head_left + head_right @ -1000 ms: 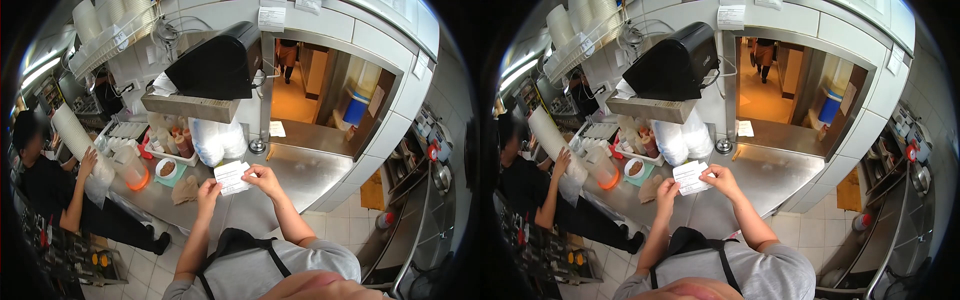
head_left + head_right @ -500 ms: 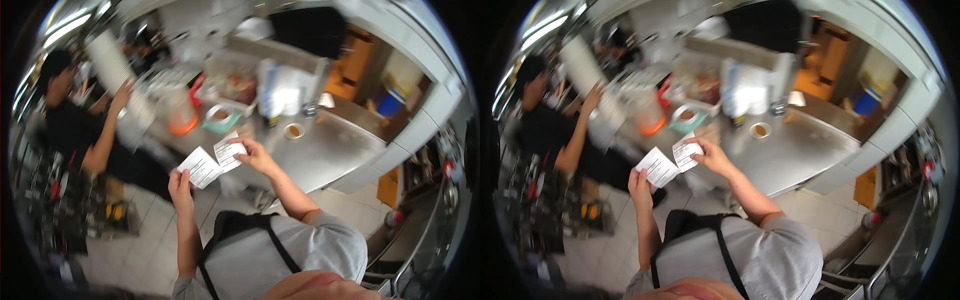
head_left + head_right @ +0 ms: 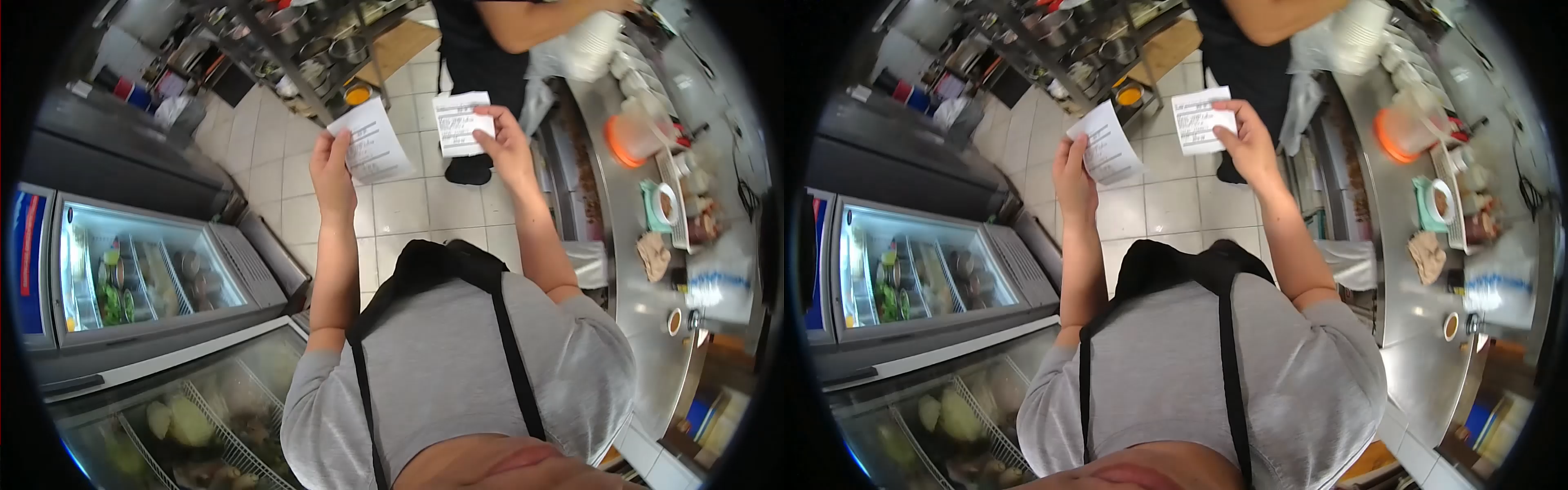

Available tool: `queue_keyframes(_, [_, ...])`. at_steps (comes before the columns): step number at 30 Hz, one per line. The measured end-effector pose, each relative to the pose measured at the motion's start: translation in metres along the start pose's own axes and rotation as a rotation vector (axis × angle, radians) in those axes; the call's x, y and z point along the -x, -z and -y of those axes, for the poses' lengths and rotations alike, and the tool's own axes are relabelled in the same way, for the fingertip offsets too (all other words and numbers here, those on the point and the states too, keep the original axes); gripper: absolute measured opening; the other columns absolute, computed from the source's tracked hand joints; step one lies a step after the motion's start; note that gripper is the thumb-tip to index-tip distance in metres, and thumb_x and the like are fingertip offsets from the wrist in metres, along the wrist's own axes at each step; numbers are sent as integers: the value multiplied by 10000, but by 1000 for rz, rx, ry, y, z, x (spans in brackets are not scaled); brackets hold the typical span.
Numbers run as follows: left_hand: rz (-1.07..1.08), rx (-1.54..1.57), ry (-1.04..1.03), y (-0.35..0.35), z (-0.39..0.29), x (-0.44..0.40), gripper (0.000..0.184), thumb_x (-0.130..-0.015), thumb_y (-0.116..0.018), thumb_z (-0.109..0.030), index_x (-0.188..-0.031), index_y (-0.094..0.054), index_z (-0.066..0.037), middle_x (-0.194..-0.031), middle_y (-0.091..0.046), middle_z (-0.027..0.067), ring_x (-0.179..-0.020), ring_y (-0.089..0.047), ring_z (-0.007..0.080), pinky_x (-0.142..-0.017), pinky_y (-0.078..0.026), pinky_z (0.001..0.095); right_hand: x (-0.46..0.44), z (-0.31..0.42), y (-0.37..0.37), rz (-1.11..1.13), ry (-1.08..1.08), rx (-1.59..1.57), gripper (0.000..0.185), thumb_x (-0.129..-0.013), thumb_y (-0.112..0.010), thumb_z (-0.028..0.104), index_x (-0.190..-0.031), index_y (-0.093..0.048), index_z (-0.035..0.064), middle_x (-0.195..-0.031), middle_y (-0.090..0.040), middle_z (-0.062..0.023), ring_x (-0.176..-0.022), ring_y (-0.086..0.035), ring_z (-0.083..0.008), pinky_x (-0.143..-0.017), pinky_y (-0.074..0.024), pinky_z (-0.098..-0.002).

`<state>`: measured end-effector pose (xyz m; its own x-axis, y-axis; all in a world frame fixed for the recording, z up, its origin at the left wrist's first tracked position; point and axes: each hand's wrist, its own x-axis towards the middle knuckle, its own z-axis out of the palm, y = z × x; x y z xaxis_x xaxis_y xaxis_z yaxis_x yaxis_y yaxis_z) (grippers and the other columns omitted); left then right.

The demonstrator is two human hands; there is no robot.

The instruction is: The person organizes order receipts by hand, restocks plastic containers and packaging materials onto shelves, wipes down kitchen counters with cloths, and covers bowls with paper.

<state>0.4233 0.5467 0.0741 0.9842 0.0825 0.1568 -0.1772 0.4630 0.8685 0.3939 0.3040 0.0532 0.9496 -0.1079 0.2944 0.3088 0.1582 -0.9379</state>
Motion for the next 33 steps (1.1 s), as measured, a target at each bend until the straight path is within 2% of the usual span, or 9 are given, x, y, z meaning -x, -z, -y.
queue_keyframes(2, [-35, -50, -14, 27, 7, -38, 146, -882, -541, -143, -929, -576, -9, -822, -590, 3, -709, -513, 49, -640, -405, 193, -41, -19, -18, 24, 9, -46, 284, -838, -486, -91, -1107, -469, -4, -1003, -580, -72, -918, -558, -103, -798, -443, -226])
queue_keyframes(7, [-108, -99, -85, 59, 18, -127, 146, -869, -566, -122, -949, -575, -1, -796, -583, -5, -696, -514, 43, -625, -402, 184, -138, -74, -40, 117, -5, 133, 201, -838, -535, -14, -1021, -619, -12, -900, -561, -8, -882, -522, -83, -788, -390, -189])
queue_keyframes(9, [-96, -171, -122, 71, 21, -171, 147, -870, -565, -123, -943, -579, 4, -779, -578, -5, -694, -509, 40, -614, -398, 184, -178, -94, -49, 155, 34, 337, 191, -830, -537, -4, -995, -633, -1, -811, -532, 7, -696, -448, -57, -625, -344, -176])
queue_keyframes(13, [-202, -289, -127, 94, 23, -257, 144, -870, -563, -126, -917, -575, 10, -765, -567, -13, -683, -484, 28, -610, -393, 182, -251, -128, -70, 249, -6, 278, 205, -825, -544, 13, -1013, -624, -10, -845, -515, -7, -754, -491, -78, -693, -369, -186])
queue_keyframes(15, [-207, -334, -185, 100, 21, -298, 143, -871, -560, -128, -917, -575, 6, -760, -561, -18, -683, -476, 27, -611, -387, 177, -294, -148, -79, 276, -132, 202, 231, -825, -543, 16, -1046, -612, 10, -866, -509, -2, -744, -511, -70, -614, -424, -191])
queue_keyframes(18, [-189, -339, -170, 104, 25, -344, 149, -872, -560, -135, -923, -580, 3, -782, -579, -7, -696, -493, 35, -625, -400, 182, -360, -166, -91, 252, -61, 225, 239, -828, -546, 12, -1058, -607, 16, -839, -493, 8, -679, -480, -54, -569, -429, -193])
queue_keyframes(26, [97, -389, -68, 107, 74, -515, 181, -877, -522, -139, -929, -574, 27, -832, -593, 7, -763, -511, 60, -704, -407, 214, -507, -172, -82, -202, 144, 448, 257, -848, -539, 49, -1098, -597, 40, -842, -465, 1, -687, -462, -65, -583, -431, -199])
queue_keyframes(32, [493, -377, 74, 34, 166, -620, 163, -862, -539, -143, -900, -572, 13, -705, -545, -13, -653, -484, 52, -596, -394, 215, -537, -174, -20, -518, 148, 572, 268, -857, -524, 73, -1116, -595, 70, -865, -464, 24, -719, -486, -62, -610, -429, -188])
queue_keyframes(33, [553, -373, 135, 21, 182, -635, 166, -878, -511, -120, -962, -572, 10, -817, -590, 8, -741, -521, 63, -677, -411, 210, -537, -171, -16, -555, 152, 579, 268, -857, -524, 73, -1116, -595, 70, -865, -464, 24, -719, -486, -62, -610, -429, -188])
